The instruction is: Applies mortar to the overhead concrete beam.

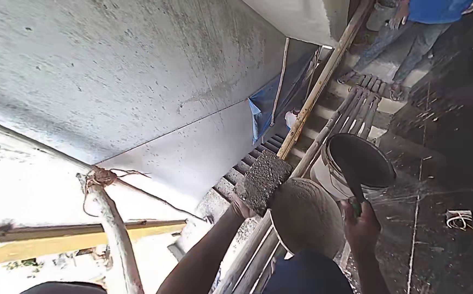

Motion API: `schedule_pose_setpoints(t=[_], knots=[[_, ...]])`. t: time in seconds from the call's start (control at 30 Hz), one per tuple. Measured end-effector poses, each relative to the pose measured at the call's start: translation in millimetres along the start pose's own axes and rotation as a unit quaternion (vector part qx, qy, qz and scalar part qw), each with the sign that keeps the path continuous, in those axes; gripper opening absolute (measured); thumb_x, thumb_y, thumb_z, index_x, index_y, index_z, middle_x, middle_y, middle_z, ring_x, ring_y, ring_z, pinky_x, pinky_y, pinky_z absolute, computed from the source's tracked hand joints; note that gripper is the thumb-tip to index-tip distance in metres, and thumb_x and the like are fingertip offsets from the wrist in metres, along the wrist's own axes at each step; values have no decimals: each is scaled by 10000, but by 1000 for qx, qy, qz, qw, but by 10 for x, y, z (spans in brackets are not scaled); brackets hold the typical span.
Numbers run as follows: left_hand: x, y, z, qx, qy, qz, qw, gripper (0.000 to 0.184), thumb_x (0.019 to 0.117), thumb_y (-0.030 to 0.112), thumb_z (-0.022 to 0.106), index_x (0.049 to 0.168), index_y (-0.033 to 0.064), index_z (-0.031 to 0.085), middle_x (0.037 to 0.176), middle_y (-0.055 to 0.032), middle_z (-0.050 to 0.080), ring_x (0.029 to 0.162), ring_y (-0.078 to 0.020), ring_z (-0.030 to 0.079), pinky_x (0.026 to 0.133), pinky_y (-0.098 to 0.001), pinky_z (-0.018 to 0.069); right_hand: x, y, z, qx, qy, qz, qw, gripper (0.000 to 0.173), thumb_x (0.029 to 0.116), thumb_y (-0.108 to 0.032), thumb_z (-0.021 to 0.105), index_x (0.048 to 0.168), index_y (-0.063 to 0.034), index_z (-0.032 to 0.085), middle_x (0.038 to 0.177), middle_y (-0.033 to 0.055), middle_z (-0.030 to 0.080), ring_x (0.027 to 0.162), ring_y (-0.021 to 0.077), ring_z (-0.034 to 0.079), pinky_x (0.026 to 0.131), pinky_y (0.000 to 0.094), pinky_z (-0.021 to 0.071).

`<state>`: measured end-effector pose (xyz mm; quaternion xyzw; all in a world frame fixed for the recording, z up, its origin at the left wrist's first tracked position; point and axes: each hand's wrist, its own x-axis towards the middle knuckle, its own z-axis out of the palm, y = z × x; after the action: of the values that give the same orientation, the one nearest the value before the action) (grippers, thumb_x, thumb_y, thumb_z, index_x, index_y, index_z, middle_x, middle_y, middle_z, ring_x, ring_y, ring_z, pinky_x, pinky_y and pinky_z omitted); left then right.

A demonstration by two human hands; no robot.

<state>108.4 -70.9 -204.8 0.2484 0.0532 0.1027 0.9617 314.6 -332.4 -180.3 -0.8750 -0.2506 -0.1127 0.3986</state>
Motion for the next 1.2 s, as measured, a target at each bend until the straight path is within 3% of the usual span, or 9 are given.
schedule_pose_setpoints(t=[0.07,0.1,0.2,0.33,0.43,0.57,0.73,0.83,1.2], knots=[[-187,327,626,-11,57,37,998,445,1017,432,401,1036,100,696,886,-78,722,726,-146,706,628,-270,587,24,-392,8,-5,-21,-90,996,475,980,-366,579,1119,81,661,986,240,687,861,353,697,766,529,569],[-292,469,756,-16,72,45,996,464,1025,453,384,1021,105,691,882,-82,720,725,-152,708,619,-269,588,63,-598,11,-1,-22,-130,991,442,972,-352,593,1101,63,676,984,222,690,872,336,698,774,501,578],[-581,772,358,-99,-97,55,989,488,918,556,644,1121,120,729,1100,-121,729,952,-215,727,796,-333,606,217,-1217,29,-4,5,-227,974,378,939,-320,609,1033,28,723,973,203,714,889,330,714,766,470,587],[-998,1171,474,-117,-156,122,973,442,939,541,633,1040,140,788,995,-88,775,895,-185,754,826,-334,617,356,-1890,102,-33,13,-299,953,337,937,-298,600,988,2,745,961,182,726,880,351,717,742,494,582],[-1247,1385,425,-123,-120,121,978,538,890,626,637,1062,136,776,1047,-133,759,908,-235,747,803,-362,620,379,-2251,186,-49,11,-343,938,326,941,-300,594,970,-17,752,945,172,733,866,358,718,726,505,574],[-1472,1600,434,-121,-132,144,973,492,884,575,678,1068,130,779,1057,-136,758,925,-245,748,823,-376,618,360,-2592,266,-56,8,-370,927,343,950,-335,607,1005,-37,768,972,168,739,882,355,719,737,504,578],[-1696,1844,631,-149,-139,156,967,548,957,620,538,1015,133,783,1003,-108,772,911,-219,756,813,-373,626,379,-2963,198,-56,3,-389,920,338,936,-339,620,962,-30,755,941,172,729,849,351,716,701,486,583],[-1798,1979,660,-146,-159,155,964,512,972,578,537,1044,131,776,1018,-108,768,926,-216,752,830,-373,622,364,-3161,181,-63,3,-407,911,346,946,-346,599,974,-40,756,948,164,728,856,352,714,685,491,575],[-2430,2377,672,-67,-77,188,977,537,983,618,469,1077,182,768,1059,-95,762,978,-217,738,841,-401,615,113,-3805,352,-39,11,-493,869,325,951,-341,597,1015,-82,782,1015,150,744,900,328,724,717,467,593]])
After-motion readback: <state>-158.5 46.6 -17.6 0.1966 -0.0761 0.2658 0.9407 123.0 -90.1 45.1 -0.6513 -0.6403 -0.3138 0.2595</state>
